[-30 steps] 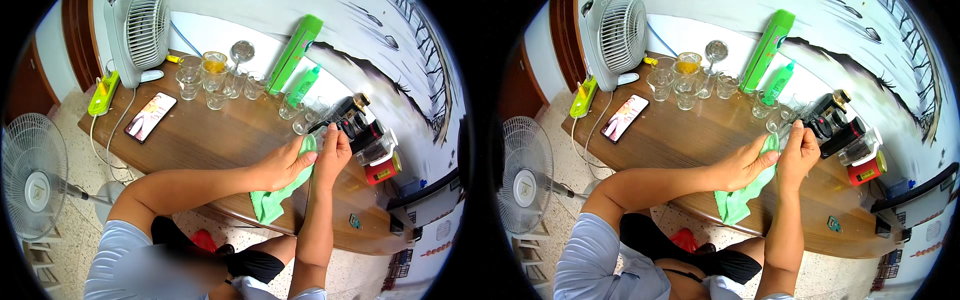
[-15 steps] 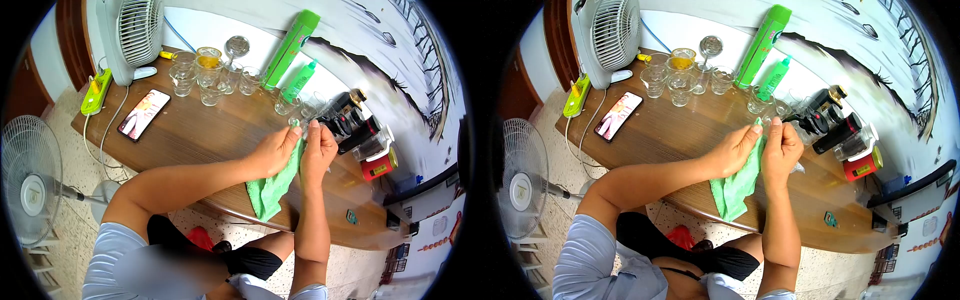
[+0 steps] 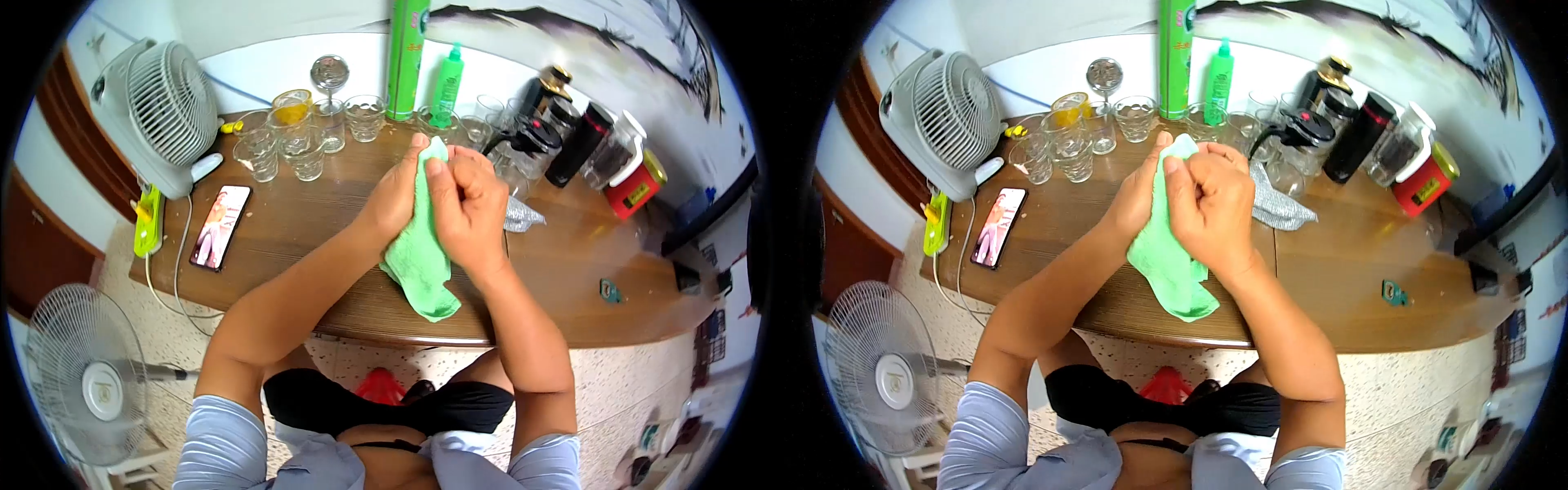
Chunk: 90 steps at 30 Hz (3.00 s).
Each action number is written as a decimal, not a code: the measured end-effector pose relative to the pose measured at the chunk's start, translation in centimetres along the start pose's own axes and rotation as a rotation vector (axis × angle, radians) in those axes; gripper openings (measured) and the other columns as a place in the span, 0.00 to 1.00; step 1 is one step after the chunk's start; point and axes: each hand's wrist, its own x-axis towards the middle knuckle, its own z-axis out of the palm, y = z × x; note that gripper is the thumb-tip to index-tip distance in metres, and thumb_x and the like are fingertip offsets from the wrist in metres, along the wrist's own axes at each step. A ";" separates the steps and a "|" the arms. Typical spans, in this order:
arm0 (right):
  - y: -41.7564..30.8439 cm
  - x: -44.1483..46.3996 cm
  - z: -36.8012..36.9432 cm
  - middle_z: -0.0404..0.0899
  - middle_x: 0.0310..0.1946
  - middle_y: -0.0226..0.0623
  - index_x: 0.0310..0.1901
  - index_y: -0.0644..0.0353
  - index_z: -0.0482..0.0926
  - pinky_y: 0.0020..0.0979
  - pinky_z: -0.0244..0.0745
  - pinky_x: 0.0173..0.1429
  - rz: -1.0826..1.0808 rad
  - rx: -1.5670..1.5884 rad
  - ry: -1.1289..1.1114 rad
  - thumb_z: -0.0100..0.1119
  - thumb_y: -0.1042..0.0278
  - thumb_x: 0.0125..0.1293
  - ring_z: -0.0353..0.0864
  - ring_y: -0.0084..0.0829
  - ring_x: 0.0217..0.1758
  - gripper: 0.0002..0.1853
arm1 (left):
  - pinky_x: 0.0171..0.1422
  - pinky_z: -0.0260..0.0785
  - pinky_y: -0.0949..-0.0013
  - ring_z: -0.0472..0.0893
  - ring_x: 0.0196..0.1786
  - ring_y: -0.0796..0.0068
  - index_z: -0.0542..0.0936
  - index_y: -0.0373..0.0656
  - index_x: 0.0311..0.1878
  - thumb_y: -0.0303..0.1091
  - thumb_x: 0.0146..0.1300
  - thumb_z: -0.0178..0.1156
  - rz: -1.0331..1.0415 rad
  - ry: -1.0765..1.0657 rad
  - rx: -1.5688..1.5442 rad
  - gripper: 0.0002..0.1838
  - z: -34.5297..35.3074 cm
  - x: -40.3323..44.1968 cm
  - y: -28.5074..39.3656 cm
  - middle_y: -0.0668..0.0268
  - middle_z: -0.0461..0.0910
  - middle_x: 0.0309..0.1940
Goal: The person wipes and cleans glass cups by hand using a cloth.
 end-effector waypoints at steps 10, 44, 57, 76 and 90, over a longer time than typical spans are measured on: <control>1.1 0.6 -2.0 0.62 0.19 0.23 0.24 0.65 0.71 0.30 0.56 0.29 0.278 0.060 0.143 0.64 0.62 0.78 0.58 0.16 0.27 0.23 | 0.63 0.77 0.69 0.82 0.55 0.78 0.72 0.39 0.72 0.57 0.89 0.28 0.052 -0.126 0.366 0.34 2.4 -1.3 -0.2 0.64 0.82 0.56; -0.4 -0.7 -0.3 0.72 0.20 0.36 0.23 0.59 0.73 0.49 0.72 0.64 -0.147 0.061 0.070 0.62 0.66 0.74 0.74 0.42 0.26 0.19 | 0.70 0.77 0.58 0.84 0.63 0.60 0.70 0.32 0.75 0.69 0.84 0.25 0.047 0.017 0.104 0.47 2.2 -1.2 1.7 0.50 0.81 0.63; 2.1 1.6 -3.7 0.71 0.15 0.48 0.19 0.63 0.74 0.45 0.68 0.32 0.169 0.038 0.260 0.62 0.64 0.72 0.72 0.50 0.19 0.22 | 0.59 0.77 0.65 0.84 0.54 0.68 0.71 0.40 0.68 0.54 0.90 0.31 0.300 -0.106 0.861 0.29 2.6 -2.5 -1.2 0.57 0.84 0.53; 2.5 1.2 -2.2 0.74 0.25 0.24 0.29 0.61 0.79 0.26 0.69 0.37 0.351 0.682 -0.044 0.65 0.54 0.79 0.71 0.16 0.31 0.22 | 0.67 0.78 0.62 0.82 0.63 0.70 0.63 0.40 0.77 0.37 0.72 0.68 -0.023 -0.293 0.143 0.36 1.9 -1.4 0.6 0.63 0.78 0.62; 1.5 1.3 -2.7 0.84 0.45 0.57 0.61 0.65 0.74 0.49 0.79 0.59 0.145 0.129 -0.075 0.63 0.53 0.78 0.83 0.57 0.54 0.23 | 0.72 0.75 0.58 0.79 0.69 0.62 0.58 0.42 0.81 0.33 0.71 0.65 0.058 -0.129 0.223 0.39 1.3 -1.5 3.1 0.57 0.75 0.69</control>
